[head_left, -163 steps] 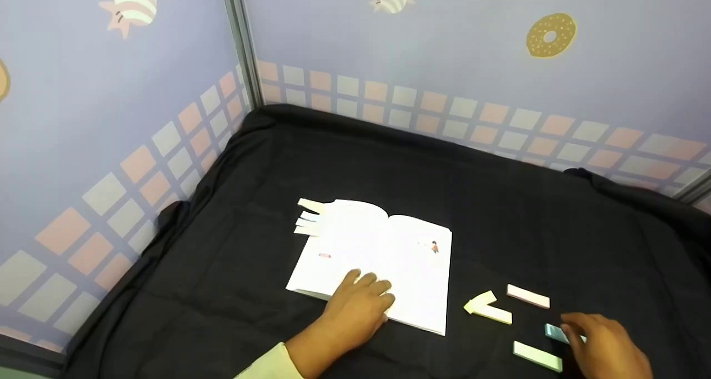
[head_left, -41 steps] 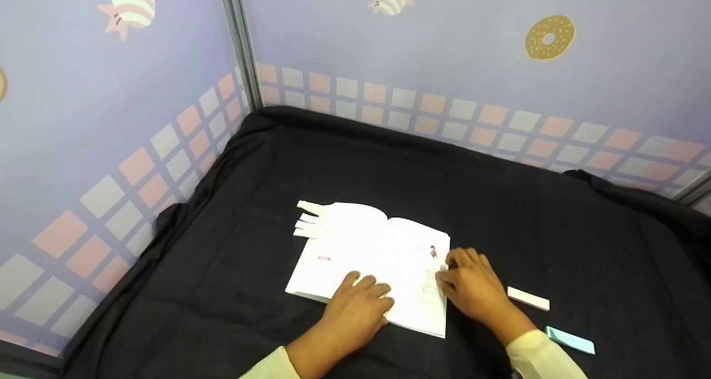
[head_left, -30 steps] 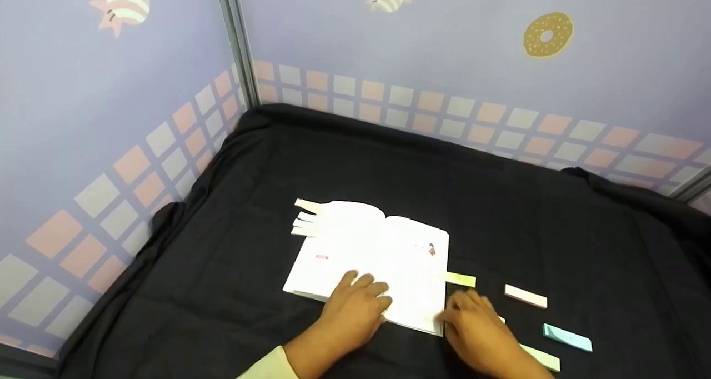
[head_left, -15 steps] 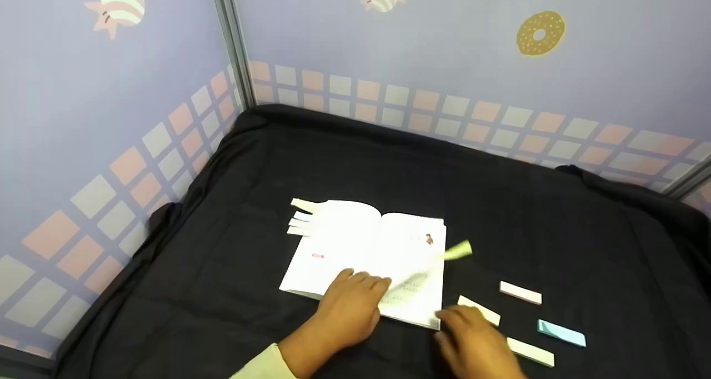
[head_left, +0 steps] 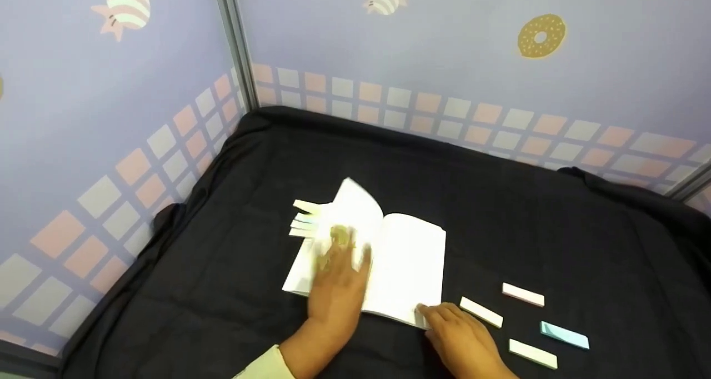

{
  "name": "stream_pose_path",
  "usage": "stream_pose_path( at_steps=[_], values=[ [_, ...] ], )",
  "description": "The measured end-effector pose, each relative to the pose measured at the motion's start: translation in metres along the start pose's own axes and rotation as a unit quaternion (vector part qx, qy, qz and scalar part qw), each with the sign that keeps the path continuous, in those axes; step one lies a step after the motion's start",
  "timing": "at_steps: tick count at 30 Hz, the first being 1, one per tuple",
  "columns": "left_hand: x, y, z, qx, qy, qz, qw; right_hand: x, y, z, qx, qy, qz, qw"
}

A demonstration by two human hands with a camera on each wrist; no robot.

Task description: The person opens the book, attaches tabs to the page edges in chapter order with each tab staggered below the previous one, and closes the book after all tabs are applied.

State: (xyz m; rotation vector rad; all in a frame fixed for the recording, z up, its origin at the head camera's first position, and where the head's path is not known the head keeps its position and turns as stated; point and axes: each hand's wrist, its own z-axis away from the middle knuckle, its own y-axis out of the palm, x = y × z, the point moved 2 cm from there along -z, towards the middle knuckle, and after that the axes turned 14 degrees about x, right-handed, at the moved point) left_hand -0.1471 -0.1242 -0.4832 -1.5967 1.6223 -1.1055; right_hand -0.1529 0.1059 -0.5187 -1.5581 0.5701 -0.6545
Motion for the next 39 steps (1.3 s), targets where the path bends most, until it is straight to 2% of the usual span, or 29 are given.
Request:
stream_pose_path(
  at_steps=[2, 4, 6, 9, 15, 18, 24, 28, 31, 34, 36, 37, 39],
  values=[
    [-0.006, 0.004, 0.001, 0.085, 0.067, 0.035, 0.9935, -0.001, 0.001, 0.001, 0.002, 0.0, -0.006, 1.0],
    [-0.011, 0.008, 0.003, 0.153, 0.117, 0.064, 0.9791, -0.002, 0.001, 0.001, 0.005, -0.003, -0.012, 1.0],
    [-0.014, 0.011, 0.003, 0.193, 0.136, 0.087, 0.9679, -0.002, 0.0, 0.0, 0.003, -0.007, -0.013, 1.0],
    [-0.016, 0.014, 0.004, 0.219, 0.139, 0.091, 0.9616, -0.002, -0.001, -0.003, -0.013, -0.014, -0.007, 1.0],
    [-0.017, 0.017, 0.003, 0.212, 0.144, 0.084, 0.9629, -0.003, -0.002, -0.006, -0.031, -0.021, 0.014, 0.999],
    [-0.017, 0.019, 0.004, 0.215, 0.147, 0.076, 0.9625, -0.003, -0.005, -0.007, -0.041, -0.042, 0.03, 0.998],
    [-0.015, 0.018, 0.004, 0.213, 0.15, 0.072, 0.9627, -0.005, -0.013, -0.01, -0.113, -0.08, 0.049, 0.989],
    [-0.014, 0.018, 0.004, 0.201, 0.156, 0.067, 0.9649, -0.005, -0.016, -0.01, -0.158, -0.059, 0.037, 0.985],
    [-0.013, 0.019, 0.004, 0.188, 0.15, 0.067, 0.9684, -0.004, -0.018, -0.009, -0.171, -0.028, 0.019, 0.985],
    [-0.011, 0.02, 0.003, 0.177, 0.132, 0.08, 0.9721, -0.001, -0.016, -0.008, -0.175, -0.024, 0.028, 0.984],
    [-0.009, 0.02, 0.003, 0.157, 0.118, 0.093, 0.9762, 0.0, -0.014, -0.007, -0.172, -0.044, 0.048, 0.983],
    [-0.008, 0.02, 0.003, 0.136, 0.106, 0.103, 0.9797, 0.0, -0.013, -0.006, -0.167, -0.058, 0.061, 0.982],
    [-0.006, 0.018, 0.002, 0.067, 0.072, 0.111, 0.9889, 0.001, -0.011, -0.005, -0.159, -0.081, 0.08, 0.981]
  ],
)
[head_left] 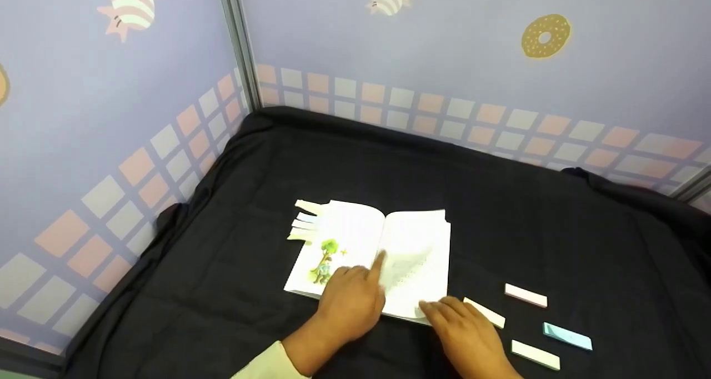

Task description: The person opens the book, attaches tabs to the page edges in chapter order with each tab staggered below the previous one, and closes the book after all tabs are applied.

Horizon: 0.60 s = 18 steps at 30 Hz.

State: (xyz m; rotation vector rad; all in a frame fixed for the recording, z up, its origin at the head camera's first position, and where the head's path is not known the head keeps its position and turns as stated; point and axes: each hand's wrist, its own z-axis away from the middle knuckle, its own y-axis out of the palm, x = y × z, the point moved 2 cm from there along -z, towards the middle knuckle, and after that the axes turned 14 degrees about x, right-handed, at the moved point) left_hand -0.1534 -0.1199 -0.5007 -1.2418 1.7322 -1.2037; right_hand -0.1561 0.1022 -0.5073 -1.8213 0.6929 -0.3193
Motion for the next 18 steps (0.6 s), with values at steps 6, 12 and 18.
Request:
stream_pose_path(
  at_steps=[6, 12, 18],
  values=[
    [0.007, -0.014, 0.0, -0.156, -0.082, -0.065, 0.9821, 0.001, -0.001, -0.002, -0.011, -0.023, -0.002, 1.0],
    [-0.004, -0.012, 0.001, 0.06, 0.063, -0.032, 0.9957, -0.001, -0.002, -0.007, -0.053, -0.008, -0.018, 0.998],
    [-0.008, -0.003, 0.001, 0.134, 0.104, -0.024, 0.9852, -0.001, -0.001, -0.008, -0.072, 0.014, -0.022, 0.997]
  ],
)
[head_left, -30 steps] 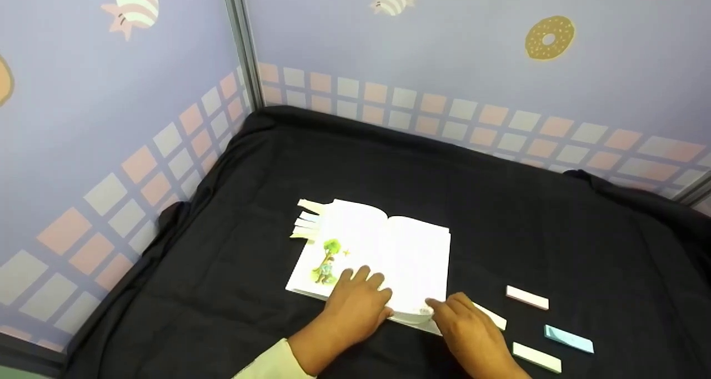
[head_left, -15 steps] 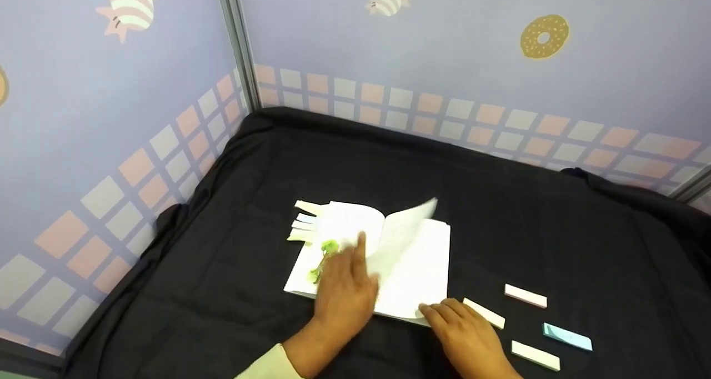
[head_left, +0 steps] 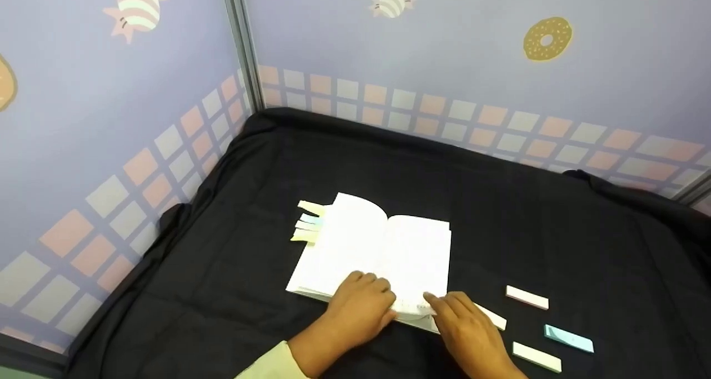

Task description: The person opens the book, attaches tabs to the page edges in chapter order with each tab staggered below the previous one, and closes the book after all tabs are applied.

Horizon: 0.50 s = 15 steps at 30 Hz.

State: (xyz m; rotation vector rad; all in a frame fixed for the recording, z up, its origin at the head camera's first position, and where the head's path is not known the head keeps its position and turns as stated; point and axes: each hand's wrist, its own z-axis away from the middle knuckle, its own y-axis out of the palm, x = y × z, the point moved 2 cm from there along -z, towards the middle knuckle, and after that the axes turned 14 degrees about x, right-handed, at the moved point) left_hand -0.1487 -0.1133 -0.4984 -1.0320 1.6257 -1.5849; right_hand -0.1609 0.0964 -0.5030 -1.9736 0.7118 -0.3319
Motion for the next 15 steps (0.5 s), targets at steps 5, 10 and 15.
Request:
stream_pose_path(
  at_steps=[5, 10, 15],
  values=[
    [0.003, 0.003, 0.0, -0.078, -0.014, 0.006, 0.9968, -0.002, 0.002, 0.003, -0.012, 0.003, -0.002, 1.0],
    [0.009, 0.0, 0.002, -0.232, -0.094, 0.006, 0.968, -0.001, 0.005, 0.006, 0.013, -0.022, 0.027, 0.999],
    [0.01, -0.004, 0.003, -0.231, -0.152, -0.023, 0.9608, -0.002, 0.006, 0.007, 0.014, -0.024, 0.028, 0.999]
  ],
)
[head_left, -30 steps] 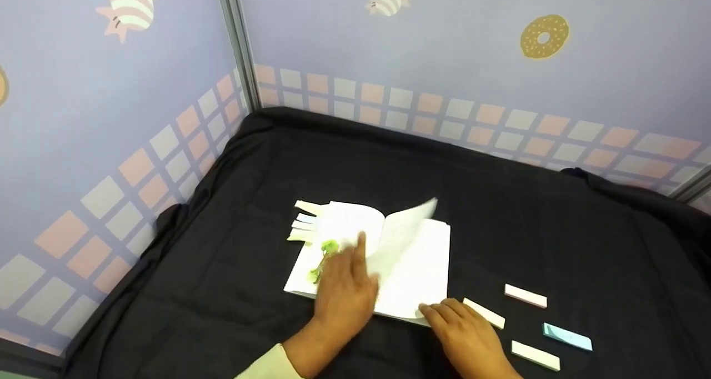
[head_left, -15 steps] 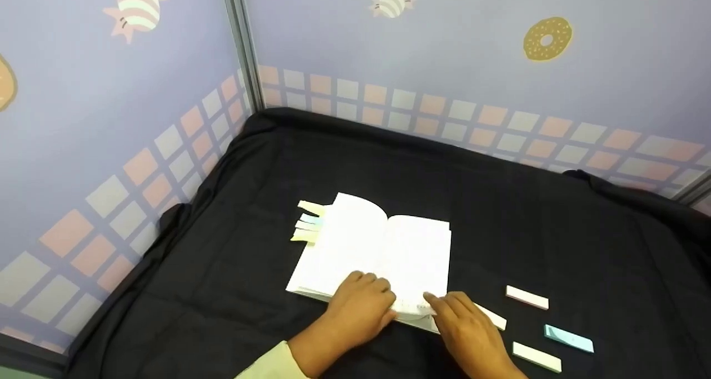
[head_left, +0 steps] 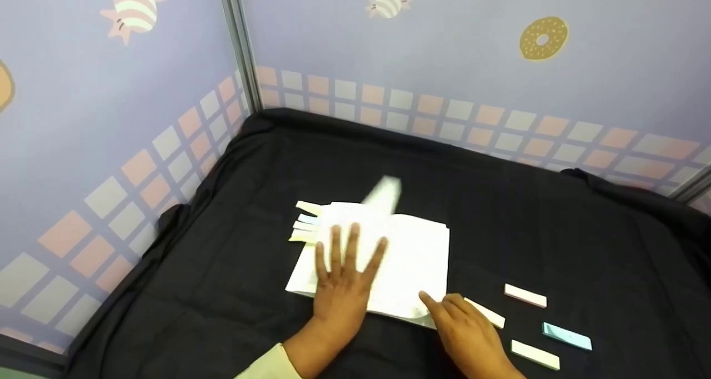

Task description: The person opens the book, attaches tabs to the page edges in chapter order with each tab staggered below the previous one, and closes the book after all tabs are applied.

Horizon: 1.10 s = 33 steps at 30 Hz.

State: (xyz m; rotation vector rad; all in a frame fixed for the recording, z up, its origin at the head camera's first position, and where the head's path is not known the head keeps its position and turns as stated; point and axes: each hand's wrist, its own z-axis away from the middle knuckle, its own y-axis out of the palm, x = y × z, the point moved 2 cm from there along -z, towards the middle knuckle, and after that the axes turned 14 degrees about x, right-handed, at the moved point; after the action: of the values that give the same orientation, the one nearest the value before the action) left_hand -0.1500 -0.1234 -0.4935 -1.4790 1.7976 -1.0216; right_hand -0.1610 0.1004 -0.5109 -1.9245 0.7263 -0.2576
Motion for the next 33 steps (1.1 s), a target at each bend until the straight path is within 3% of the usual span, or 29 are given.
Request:
stream_pose_path(
  at_steps=[2, 5, 7, 8, 10, 14, 18, 21, 22, 24, 26, 29, 31, 33],
  values=[
    [-0.005, 0.0, -0.001, 0.062, 0.057, 0.005, 0.9964, 0.0, 0.0, -0.001, -0.002, 0.008, -0.003, 1.0],
    [-0.013, 0.003, 0.002, 0.163, 0.141, 0.036, 0.9759, 0.0, -0.001, -0.002, -0.006, 0.015, -0.01, 1.0],
    [-0.016, 0.006, 0.003, 0.206, 0.163, 0.043, 0.964, 0.0, -0.001, -0.003, -0.012, 0.015, -0.009, 1.0],
    [-0.017, 0.007, 0.005, 0.212, 0.163, 0.044, 0.9627, 0.0, -0.001, -0.003, -0.015, 0.017, -0.009, 1.0],
    [-0.016, 0.009, 0.005, 0.198, 0.158, 0.037, 0.9666, 0.0, -0.001, -0.004, -0.024, 0.021, -0.013, 0.999],
    [-0.012, 0.01, 0.004, 0.137, 0.134, 0.037, 0.9808, -0.001, -0.001, -0.003, -0.024, 0.029, -0.025, 0.999],
    [-0.006, 0.009, 0.002, 0.036, 0.065, 0.05, 0.996, -0.001, 0.003, 0.001, 0.011, 0.022, -0.008, 1.0],
    [-0.001, 0.006, 0.001, -0.041, 0.01, 0.055, 0.9976, -0.001, 0.006, 0.002, 0.033, 0.01, 0.001, 0.999],
    [0.0, 0.004, 0.001, -0.046, -0.002, 0.051, 0.9976, -0.001, 0.006, 0.002, 0.033, 0.003, 0.002, 0.999],
    [0.001, 0.0, -0.001, -0.009, 0.001, 0.028, 0.9996, -0.002, 0.006, 0.001, 0.022, -0.004, -0.003, 1.0],
    [-0.002, -0.002, -0.002, 0.049, 0.043, 0.006, 0.9978, -0.002, 0.005, 0.0, 0.008, -0.008, -0.004, 1.0],
    [-0.007, 0.002, 0.0, 0.155, 0.117, 0.008, 0.9808, -0.001, 0.004, -0.002, -0.003, -0.003, -0.01, 1.0],
    [-0.01, 0.005, 0.003, 0.193, 0.148, 0.017, 0.97, -0.001, 0.004, -0.003, -0.006, 0.006, -0.014, 1.0],
    [-0.011, 0.009, 0.005, 0.215, 0.153, 0.025, 0.9643, -0.001, 0.003, -0.003, -0.012, 0.015, -0.016, 1.0]
  ],
)
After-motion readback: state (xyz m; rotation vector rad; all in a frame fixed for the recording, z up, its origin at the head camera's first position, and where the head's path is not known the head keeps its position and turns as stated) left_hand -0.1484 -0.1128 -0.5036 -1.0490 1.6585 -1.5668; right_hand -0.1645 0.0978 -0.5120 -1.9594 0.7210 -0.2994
